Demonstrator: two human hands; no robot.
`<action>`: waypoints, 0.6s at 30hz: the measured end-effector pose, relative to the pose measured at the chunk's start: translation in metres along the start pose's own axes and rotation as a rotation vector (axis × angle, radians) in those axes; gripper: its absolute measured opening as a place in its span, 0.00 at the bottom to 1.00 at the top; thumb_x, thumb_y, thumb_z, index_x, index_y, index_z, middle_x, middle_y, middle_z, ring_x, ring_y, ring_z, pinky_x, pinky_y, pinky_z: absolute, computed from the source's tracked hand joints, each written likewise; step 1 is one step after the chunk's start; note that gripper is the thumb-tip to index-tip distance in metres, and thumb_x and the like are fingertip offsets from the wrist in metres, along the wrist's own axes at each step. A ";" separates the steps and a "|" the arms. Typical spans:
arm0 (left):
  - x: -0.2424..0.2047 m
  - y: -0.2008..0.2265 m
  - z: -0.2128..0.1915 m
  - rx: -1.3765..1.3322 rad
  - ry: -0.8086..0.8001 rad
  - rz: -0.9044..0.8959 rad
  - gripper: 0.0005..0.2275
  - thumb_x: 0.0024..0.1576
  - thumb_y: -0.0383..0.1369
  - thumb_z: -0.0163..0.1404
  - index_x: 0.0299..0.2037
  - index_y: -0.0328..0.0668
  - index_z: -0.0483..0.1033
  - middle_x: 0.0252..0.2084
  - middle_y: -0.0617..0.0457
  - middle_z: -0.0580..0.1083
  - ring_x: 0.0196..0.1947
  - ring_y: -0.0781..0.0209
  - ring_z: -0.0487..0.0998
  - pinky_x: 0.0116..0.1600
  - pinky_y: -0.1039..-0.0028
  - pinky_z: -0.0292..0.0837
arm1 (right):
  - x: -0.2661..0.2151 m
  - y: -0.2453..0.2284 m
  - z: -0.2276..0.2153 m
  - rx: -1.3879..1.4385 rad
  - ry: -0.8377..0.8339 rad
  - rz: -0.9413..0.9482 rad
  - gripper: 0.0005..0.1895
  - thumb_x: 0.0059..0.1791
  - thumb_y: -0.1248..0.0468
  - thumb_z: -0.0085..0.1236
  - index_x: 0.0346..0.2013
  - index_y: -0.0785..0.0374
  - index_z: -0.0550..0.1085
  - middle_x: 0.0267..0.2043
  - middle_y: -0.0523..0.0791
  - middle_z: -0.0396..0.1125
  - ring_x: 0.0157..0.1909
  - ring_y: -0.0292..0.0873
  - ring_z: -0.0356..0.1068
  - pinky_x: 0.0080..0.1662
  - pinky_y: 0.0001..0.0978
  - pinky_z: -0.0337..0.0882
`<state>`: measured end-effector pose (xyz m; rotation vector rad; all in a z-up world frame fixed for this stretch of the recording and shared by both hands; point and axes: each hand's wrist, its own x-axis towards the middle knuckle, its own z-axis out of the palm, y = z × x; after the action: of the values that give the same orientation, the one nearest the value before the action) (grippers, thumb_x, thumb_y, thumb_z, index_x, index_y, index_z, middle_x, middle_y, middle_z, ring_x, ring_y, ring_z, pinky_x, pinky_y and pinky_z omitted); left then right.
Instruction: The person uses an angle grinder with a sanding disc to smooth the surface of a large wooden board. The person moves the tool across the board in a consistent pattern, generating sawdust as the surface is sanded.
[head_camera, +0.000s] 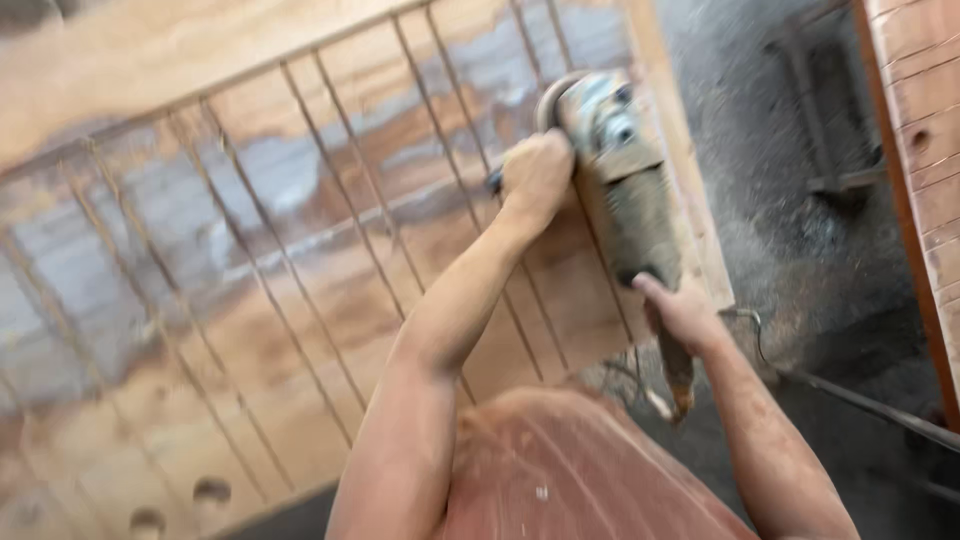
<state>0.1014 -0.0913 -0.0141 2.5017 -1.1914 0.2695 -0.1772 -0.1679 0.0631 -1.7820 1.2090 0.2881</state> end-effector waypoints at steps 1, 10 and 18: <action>0.018 -0.012 0.001 0.022 0.044 0.034 0.01 0.49 0.27 0.52 0.28 0.44 0.75 0.25 0.48 0.76 0.25 0.54 0.81 0.26 0.64 0.74 | 0.010 -0.012 0.003 -0.056 0.055 -0.013 0.33 0.47 0.45 0.63 0.50 0.73 0.73 0.27 0.50 0.72 0.26 0.45 0.74 0.34 0.41 0.75; -0.101 -0.174 -0.084 0.305 -0.090 -0.330 0.05 0.64 0.28 0.44 0.43 0.33 0.66 0.27 0.46 0.76 0.26 0.49 0.81 0.27 0.62 0.75 | 0.004 -0.113 0.084 -0.175 -0.284 -0.264 0.58 0.40 0.39 0.66 0.70 0.71 0.51 0.58 0.62 0.68 0.61 0.55 0.70 0.61 0.41 0.69; -0.078 -0.207 -0.101 0.311 -0.130 -0.528 0.07 0.69 0.31 0.41 0.49 0.33 0.65 0.33 0.40 0.77 0.32 0.40 0.81 0.33 0.54 0.76 | 0.032 -0.163 0.091 -0.255 -0.351 -0.260 0.61 0.39 0.36 0.64 0.72 0.70 0.50 0.60 0.64 0.66 0.64 0.59 0.67 0.63 0.43 0.67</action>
<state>0.2116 0.1248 0.0050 3.0301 -0.5161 0.1611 -0.0007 -0.1018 0.0849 -1.9801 0.7078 0.5957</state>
